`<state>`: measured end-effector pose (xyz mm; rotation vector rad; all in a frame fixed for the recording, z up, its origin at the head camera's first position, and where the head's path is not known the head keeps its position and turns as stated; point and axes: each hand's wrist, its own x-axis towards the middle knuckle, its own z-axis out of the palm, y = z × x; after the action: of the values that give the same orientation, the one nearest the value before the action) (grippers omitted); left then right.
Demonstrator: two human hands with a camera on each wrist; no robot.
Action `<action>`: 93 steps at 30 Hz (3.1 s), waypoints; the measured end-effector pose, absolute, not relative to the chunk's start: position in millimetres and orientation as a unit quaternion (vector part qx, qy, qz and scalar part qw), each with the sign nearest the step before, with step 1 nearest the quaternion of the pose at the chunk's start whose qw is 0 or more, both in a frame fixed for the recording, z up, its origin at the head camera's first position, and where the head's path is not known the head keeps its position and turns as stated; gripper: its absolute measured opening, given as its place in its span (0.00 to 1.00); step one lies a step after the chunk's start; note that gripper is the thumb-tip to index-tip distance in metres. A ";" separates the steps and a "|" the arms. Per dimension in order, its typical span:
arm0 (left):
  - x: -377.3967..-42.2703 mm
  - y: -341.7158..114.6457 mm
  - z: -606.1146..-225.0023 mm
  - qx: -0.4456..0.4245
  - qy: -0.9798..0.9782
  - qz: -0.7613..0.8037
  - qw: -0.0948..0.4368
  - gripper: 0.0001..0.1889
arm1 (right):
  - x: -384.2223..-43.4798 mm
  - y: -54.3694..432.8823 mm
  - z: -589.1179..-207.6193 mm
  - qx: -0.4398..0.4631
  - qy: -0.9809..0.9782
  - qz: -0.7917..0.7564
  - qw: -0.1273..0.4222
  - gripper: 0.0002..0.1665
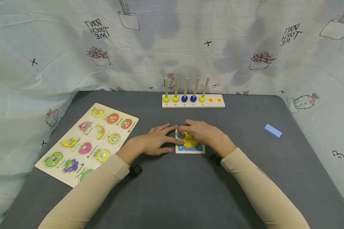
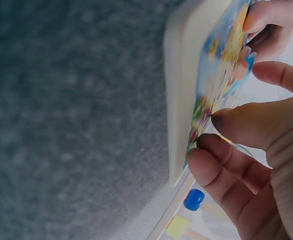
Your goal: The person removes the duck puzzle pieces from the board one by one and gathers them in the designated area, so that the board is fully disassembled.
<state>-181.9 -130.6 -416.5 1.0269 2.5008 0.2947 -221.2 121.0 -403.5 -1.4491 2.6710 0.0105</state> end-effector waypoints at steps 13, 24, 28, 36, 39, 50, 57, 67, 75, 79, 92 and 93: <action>-180.1 -117.3 -406.6 0.333 0.910 0.082 0.234 0.28 | -223.0 124.9 -402.5 -0.482 0.873 -0.054 0.052 0.18; -178.3 -105.7 -402.8 0.310 0.919 0.052 0.237 0.29 | -223.2 130.0 -399.1 -0.472 0.877 -0.071 0.060 0.17; -178.0 -107.2 -403.5 0.312 0.918 0.056 0.237 0.28 | -223.7 133.0 -399.4 -0.481 0.874 -0.061 0.030 0.17; -177.2 -109.7 -405.1 0.312 0.917 0.065 0.240 0.29 | -224.7 140.1 -403.9 -0.505 0.860 -0.069 -0.028 0.08; -177.4 -109.7 -404.9 0.312 0.917 0.066 0.239 0.29 | -225.1 141.6 -403.9 -0.511 0.856 -0.075 -0.034 0.08; -176.9 -111.9 -407.4 0.314 0.917 0.072 0.236 0.28 | -225.0 136.0 -403.4 -0.490 0.869 -0.064 -0.011 0.19; -176.5 -112.0 -409.1 0.312 0.919 0.069 0.232 0.29 | -227.1 135.0 -405.2 -0.494 0.867 -0.063 -0.015 0.14; -178.5 -109.6 -406.3 0.312 0.918 0.075 0.234 0.29 | -230.1 141.0 -401.9 -0.490 0.860 -0.145 -0.001 0.07; -177.4 -112.0 -406.0 0.309 0.919 0.067 0.235 0.29 | -232.1 146.0 -397.7 -0.462 0.858 -0.221 0.044 0.10; -176.8 -113.6 -407.6 0.312 0.919 0.067 0.232 0.29 | -233.2 148.2 -396.1 -0.455 0.857 -0.238 0.053 0.13; -176.2 -113.5 -409.6 0.308 0.919 0.073 0.234 0.29 | -231.3 167.1 -387.0 -0.418 0.846 -0.322 0.076 0.14; -176.2 -113.5 -409.9 0.307 0.920 0.072 0.234 0.29 | -231.4 168.6 -386.3 -0.420 0.845 -0.324 0.071 0.14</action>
<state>-176.2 -113.5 -409.9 0.8439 2.5249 0.1991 -231.4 168.6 -386.3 -1.2621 2.5408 -0.9745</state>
